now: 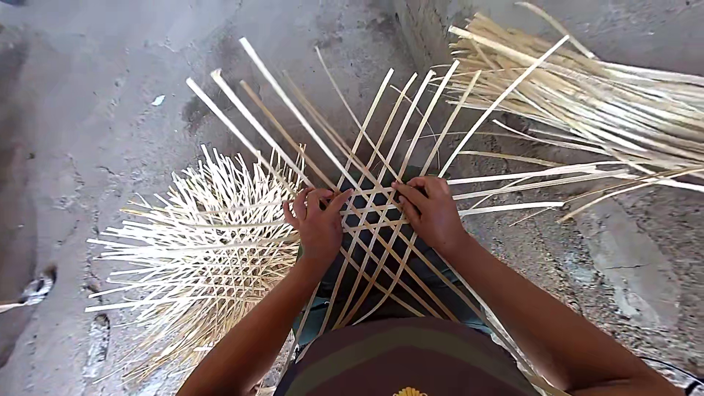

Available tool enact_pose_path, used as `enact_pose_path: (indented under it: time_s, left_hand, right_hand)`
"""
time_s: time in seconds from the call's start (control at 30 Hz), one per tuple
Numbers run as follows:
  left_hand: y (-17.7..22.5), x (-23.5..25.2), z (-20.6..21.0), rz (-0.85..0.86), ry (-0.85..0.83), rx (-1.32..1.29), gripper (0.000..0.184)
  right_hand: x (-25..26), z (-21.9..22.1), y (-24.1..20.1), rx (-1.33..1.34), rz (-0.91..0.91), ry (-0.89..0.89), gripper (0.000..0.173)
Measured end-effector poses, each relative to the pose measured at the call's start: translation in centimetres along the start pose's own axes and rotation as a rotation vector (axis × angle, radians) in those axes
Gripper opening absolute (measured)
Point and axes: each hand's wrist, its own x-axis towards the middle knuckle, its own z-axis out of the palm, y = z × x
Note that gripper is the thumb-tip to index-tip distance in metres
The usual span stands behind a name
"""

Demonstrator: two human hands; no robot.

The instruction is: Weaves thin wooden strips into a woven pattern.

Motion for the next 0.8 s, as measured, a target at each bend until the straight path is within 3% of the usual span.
enact_pose_path:
  time_s: [0.2, 0.47, 0.6, 0.7, 0.8]
  left_hand:
    - [0.1, -0.7, 0.1, -0.014, 0.038, -0.008, 0.044]
    - [-0.1, 0.1, 0.0, -0.010, 0.029, -0.002, 0.046]
    - [0.8, 1.4, -1.9, 0.004, 0.004, -0.024, 0.043]
    - [2.4, 4.3, -3.3, 0.052, -0.121, -0.291, 0.033]
    - [4.8, 8.0, -2.4, -0.110, -0.403, -0.928, 0.035]
  right_hand:
    - [1.5, -0.7, -1.0, 0.086, 0.129, 0.015, 0.050]
    - [1.8, -0.2, 0.0, 0.209, 0.217, 0.014, 0.040]
    - [3.0, -1.8, 0.2, 0.261, 0.308, -0.137, 0.037]
    - [5.4, -3.7, -0.1, 0.246, 0.344, -0.353, 0.043]
    - [7.9, -4.9, -0.2, 0.241, 0.344, -0.581, 0.047]
